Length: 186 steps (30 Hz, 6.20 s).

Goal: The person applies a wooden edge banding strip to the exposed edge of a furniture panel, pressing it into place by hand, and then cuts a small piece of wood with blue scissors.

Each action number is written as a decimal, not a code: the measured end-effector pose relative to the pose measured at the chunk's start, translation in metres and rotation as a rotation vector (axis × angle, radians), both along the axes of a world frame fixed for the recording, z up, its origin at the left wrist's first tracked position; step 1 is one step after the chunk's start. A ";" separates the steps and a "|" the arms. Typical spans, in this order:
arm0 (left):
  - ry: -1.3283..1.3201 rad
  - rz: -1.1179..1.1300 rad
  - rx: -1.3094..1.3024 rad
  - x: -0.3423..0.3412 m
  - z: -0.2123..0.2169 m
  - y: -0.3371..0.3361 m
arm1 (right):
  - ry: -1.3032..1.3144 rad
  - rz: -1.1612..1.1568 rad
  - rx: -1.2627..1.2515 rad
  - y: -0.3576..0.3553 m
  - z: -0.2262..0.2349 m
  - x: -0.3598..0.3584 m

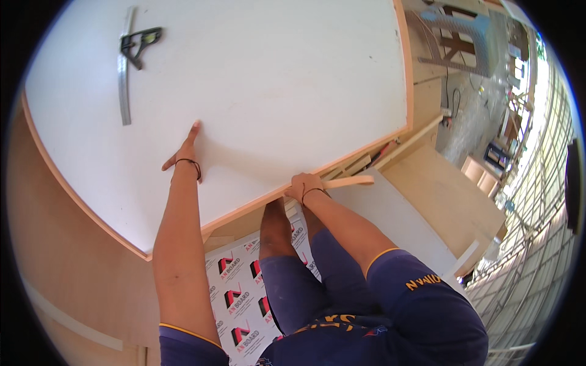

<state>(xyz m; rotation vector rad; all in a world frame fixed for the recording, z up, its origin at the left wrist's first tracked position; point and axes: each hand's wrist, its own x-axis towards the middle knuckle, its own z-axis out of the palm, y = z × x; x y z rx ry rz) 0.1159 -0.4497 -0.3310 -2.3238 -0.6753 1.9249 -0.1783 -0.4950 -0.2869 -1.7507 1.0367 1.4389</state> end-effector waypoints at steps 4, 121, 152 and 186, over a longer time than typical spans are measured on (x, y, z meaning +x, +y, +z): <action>0.203 -0.225 -0.084 0.011 0.026 -0.028 | -0.087 -0.037 0.037 0.004 -0.006 -0.010; -0.163 -0.484 -0.168 -0.337 0.008 -0.270 | -1.171 -1.953 -0.293 -0.242 -0.075 -0.374; -0.031 -0.641 -0.171 -0.323 -0.017 -0.260 | -1.168 -1.871 -0.485 -0.241 -0.091 -0.372; -0.639 -1.142 -0.430 -0.374 -0.016 -0.211 | -0.814 -2.121 -0.872 -0.219 -0.085 -0.311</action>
